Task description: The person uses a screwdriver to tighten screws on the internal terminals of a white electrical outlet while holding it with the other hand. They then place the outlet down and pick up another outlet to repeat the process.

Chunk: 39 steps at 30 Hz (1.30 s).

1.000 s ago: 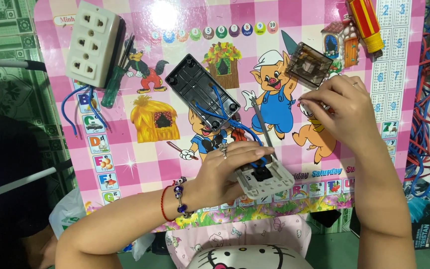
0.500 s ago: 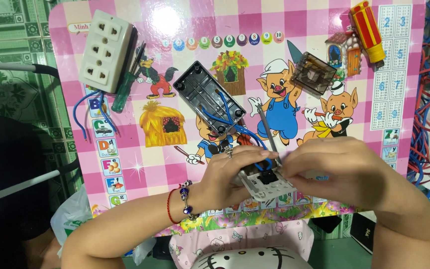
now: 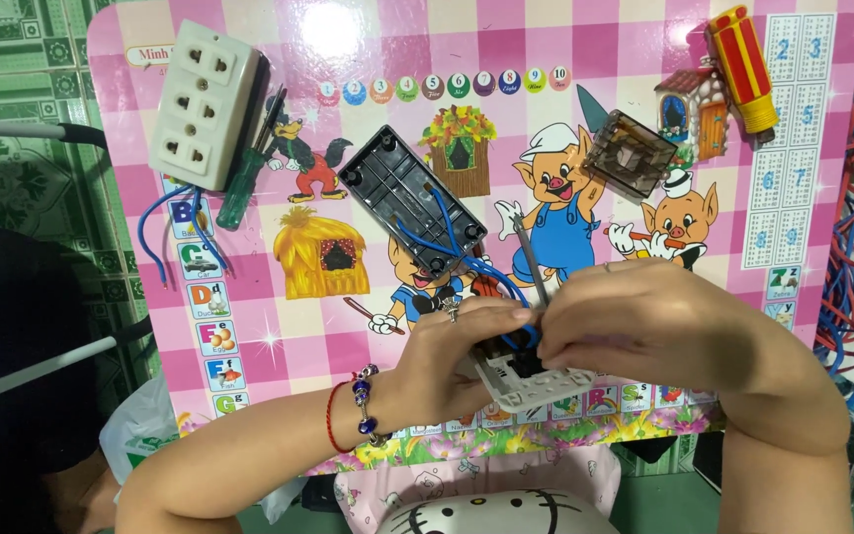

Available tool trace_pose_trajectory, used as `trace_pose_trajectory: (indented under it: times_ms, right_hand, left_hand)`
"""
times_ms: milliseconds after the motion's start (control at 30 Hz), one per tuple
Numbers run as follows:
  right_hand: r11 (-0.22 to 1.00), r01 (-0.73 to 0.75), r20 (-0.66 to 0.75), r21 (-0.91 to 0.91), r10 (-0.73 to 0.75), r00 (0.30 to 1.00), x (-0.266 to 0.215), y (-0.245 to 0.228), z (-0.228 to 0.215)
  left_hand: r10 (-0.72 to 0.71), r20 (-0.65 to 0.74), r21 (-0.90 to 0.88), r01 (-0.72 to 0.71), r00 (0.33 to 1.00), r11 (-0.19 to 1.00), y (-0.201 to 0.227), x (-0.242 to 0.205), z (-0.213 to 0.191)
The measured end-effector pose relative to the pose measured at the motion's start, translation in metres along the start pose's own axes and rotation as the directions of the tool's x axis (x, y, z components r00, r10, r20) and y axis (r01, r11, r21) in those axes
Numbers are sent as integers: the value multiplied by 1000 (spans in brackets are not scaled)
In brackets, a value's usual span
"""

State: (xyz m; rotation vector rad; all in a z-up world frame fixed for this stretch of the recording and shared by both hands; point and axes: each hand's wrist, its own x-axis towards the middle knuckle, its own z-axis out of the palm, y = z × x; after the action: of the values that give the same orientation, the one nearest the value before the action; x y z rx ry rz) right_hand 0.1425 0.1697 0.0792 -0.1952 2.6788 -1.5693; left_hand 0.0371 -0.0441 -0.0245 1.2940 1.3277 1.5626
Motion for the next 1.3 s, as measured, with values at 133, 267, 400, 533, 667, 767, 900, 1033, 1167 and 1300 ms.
trace_pose_trajectory:
  times_ms: [133, 267, 400, 533, 667, 767, 900, 1033, 1167, 1300]
  right_hand:
    - [1000, -2, 49, 3, 2, 999, -2, 5, 3]
    - [999, -24, 68, -38, 26, 997, -3, 7, 7]
    - [998, -14, 45, -64, 17, 999, -5, 8, 8]
    - [998, 51, -6, -47, -52, 999, 2, 5, 8]
    - [998, 61, 0, 6, -61, 998, 5, 3, 5]
    - [994, 101, -3, -40, -101, 995, 0, 4, 2]
    - [987, 148, 4, -54, -148, 989, -2, 0, 1]
    - [986, 134, -18, -100, -136, 991, -1, 0, 5]
    - [976, 178, 5, -129, -178, 984, -2, 7, 7]
    - [996, -87, -15, -31, 86, 996, 2, -1, 6]
  left_hand:
    - [-51, 26, -33, 52, 998, 998, 6, 5, -4]
    - [6, 7, 18, -6, 1000, 1000, 3, 3, -3]
    - [-54, 45, 12, 53, 998, 999, 8, 6, -6]
    - [-37, 23, 15, 37, 999, 999, 6, 6, -4]
    - [42, 3, 49, -43, 999, 998, -1, 0, -2]
    - [60, 9, 53, -61, 998, 997, -3, -1, -1]
    - [63, -12, 53, -62, 998, 997, 2, 2, -1]
    - [77, -4, 58, -77, 997, 995, 0, 1, 0]
    - [77, 3, 41, -77, 997, 996, -2, -1, -1]
    - [71, -11, 50, -70, 997, 996, 1, 1, -2]
